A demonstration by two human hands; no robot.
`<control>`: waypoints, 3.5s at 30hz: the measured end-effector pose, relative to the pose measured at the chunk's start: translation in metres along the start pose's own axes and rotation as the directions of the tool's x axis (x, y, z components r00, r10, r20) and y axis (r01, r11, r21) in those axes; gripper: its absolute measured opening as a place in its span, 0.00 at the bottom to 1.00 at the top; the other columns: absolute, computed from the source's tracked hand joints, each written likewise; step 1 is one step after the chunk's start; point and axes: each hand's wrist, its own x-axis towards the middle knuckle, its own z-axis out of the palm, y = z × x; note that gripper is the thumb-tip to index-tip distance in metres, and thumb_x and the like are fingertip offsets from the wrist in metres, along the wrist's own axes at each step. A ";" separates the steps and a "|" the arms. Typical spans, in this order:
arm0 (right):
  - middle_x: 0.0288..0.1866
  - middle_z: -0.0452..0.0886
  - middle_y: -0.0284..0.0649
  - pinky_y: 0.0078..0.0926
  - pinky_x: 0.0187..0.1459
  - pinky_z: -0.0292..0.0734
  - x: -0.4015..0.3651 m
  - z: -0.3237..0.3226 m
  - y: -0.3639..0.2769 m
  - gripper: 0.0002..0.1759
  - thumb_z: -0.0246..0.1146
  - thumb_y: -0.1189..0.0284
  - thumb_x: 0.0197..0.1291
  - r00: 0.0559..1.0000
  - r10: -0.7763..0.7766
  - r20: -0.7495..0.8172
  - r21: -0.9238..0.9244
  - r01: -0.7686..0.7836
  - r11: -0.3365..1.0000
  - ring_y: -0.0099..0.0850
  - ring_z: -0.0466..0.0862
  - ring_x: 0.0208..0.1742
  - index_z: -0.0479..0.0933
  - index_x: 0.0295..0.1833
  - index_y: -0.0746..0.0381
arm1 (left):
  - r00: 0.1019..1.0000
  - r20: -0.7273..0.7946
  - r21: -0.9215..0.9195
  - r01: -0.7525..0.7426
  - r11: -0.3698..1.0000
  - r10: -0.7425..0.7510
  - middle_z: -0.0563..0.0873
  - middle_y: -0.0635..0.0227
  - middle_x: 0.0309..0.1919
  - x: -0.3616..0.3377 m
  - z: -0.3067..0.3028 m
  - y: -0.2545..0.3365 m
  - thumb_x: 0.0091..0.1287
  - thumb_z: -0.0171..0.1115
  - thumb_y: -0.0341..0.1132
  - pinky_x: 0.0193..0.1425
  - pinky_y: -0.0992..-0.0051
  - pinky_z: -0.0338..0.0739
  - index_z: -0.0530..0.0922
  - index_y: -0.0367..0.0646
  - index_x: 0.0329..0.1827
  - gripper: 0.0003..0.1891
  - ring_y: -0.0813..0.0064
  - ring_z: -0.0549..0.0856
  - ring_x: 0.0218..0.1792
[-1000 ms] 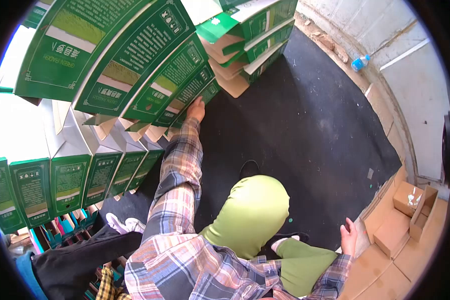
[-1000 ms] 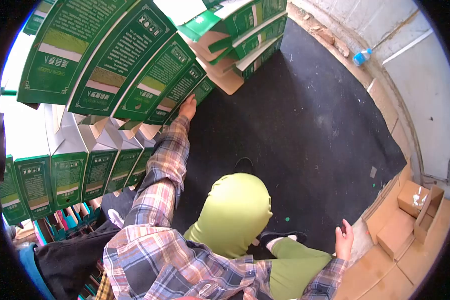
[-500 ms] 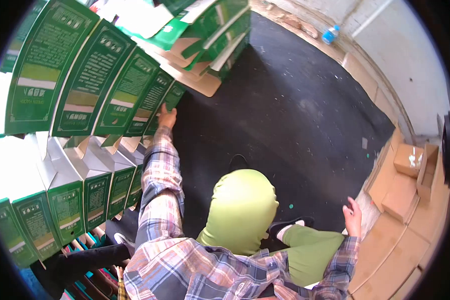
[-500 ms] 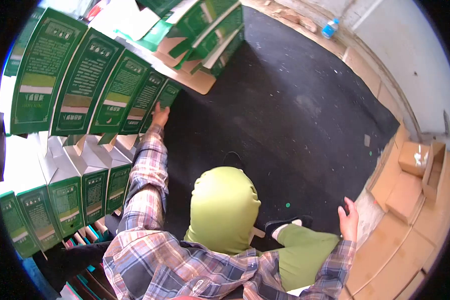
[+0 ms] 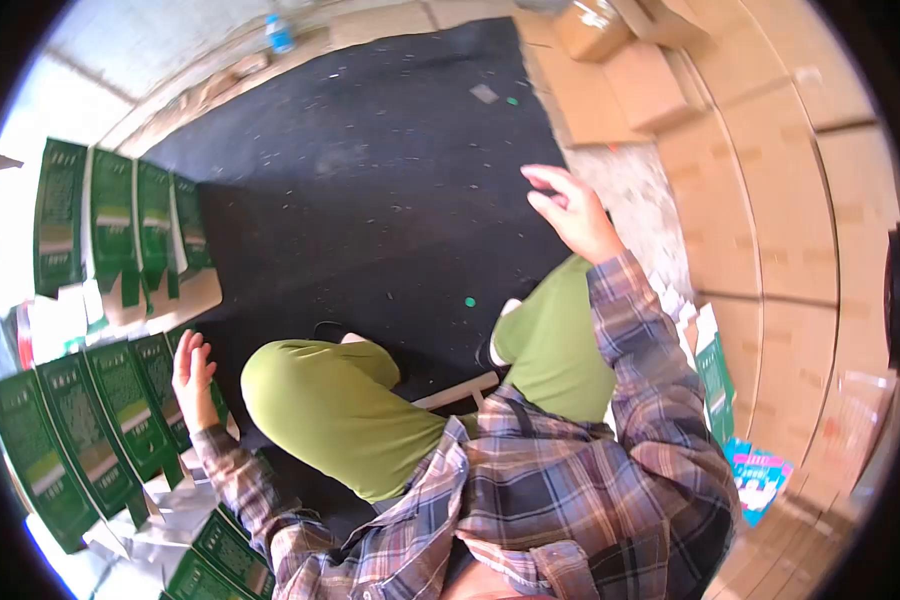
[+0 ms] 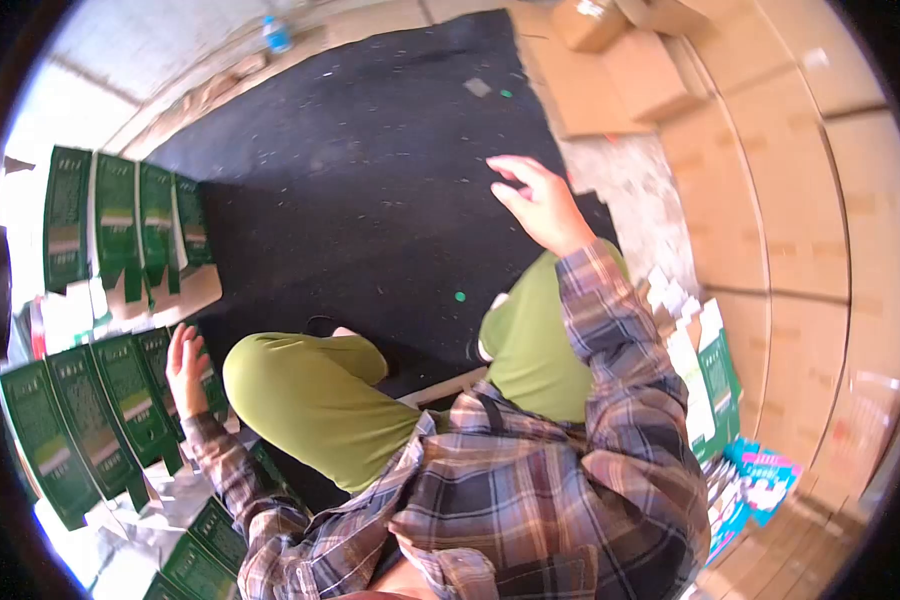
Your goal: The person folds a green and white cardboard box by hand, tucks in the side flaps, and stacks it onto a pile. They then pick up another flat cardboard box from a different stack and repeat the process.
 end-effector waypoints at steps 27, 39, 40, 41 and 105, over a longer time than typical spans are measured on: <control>0.46 0.80 0.42 0.46 0.47 0.74 -0.507 0.007 0.291 0.24 0.53 0.51 0.65 -0.273 0.937 0.217 0.954 -0.144 -0.263 0.41 0.81 0.48 0.71 0.53 0.61 | 0.613 0.782 0.431 -0.664 0.612 0.113 0.82 0.58 0.44 -0.075 0.247 0.020 0.60 0.63 0.30 0.42 0.71 0.79 0.75 0.42 0.59 0.22 0.70 0.83 0.37; 0.33 0.82 0.32 0.32 0.31 0.79 -0.509 0.072 0.323 0.25 0.65 0.46 0.54 -0.099 0.971 0.217 0.879 0.453 -0.150 0.27 0.81 0.34 0.76 0.46 0.54 | 0.619 0.771 0.452 -0.698 0.556 0.150 0.82 0.58 0.40 -0.073 0.248 0.011 0.58 0.64 0.31 0.40 0.71 0.79 0.75 0.42 0.58 0.23 0.68 0.83 0.33; 0.33 0.82 0.32 0.31 0.31 0.79 -0.502 0.069 0.314 0.25 0.65 0.46 0.54 -0.094 0.983 0.157 0.863 0.497 -0.090 0.27 0.81 0.34 0.76 0.46 0.54 | 0.614 0.775 0.434 -0.691 0.579 0.151 0.82 0.58 0.40 -0.073 0.248 0.011 0.58 0.64 0.31 0.40 0.71 0.79 0.76 0.41 0.58 0.23 0.68 0.83 0.33; 0.33 0.82 0.31 0.31 0.30 0.79 -0.494 0.067 0.306 0.25 0.65 0.45 0.53 -0.093 0.991 0.095 0.840 0.542 -0.030 0.26 0.81 0.35 0.76 0.46 0.54 | 0.614 0.774 0.433 -0.691 0.579 0.154 0.82 0.58 0.40 -0.073 0.247 0.011 0.58 0.64 0.31 0.40 0.71 0.79 0.76 0.41 0.58 0.23 0.68 0.83 0.33; 0.75 0.42 0.58 0.37 0.69 0.58 -0.018 -0.011 0.030 0.56 0.69 0.71 0.47 0.837 0.050 -0.545 -0.077 -0.110 0.991 0.51 0.55 0.73 0.38 0.73 0.68 | 0.899 0.131 -0.626 -0.251 0.739 0.417 0.82 0.72 0.46 -0.074 0.186 0.060 0.65 0.62 0.29 0.58 0.73 0.69 0.78 0.44 0.48 0.09 0.78 0.78 0.49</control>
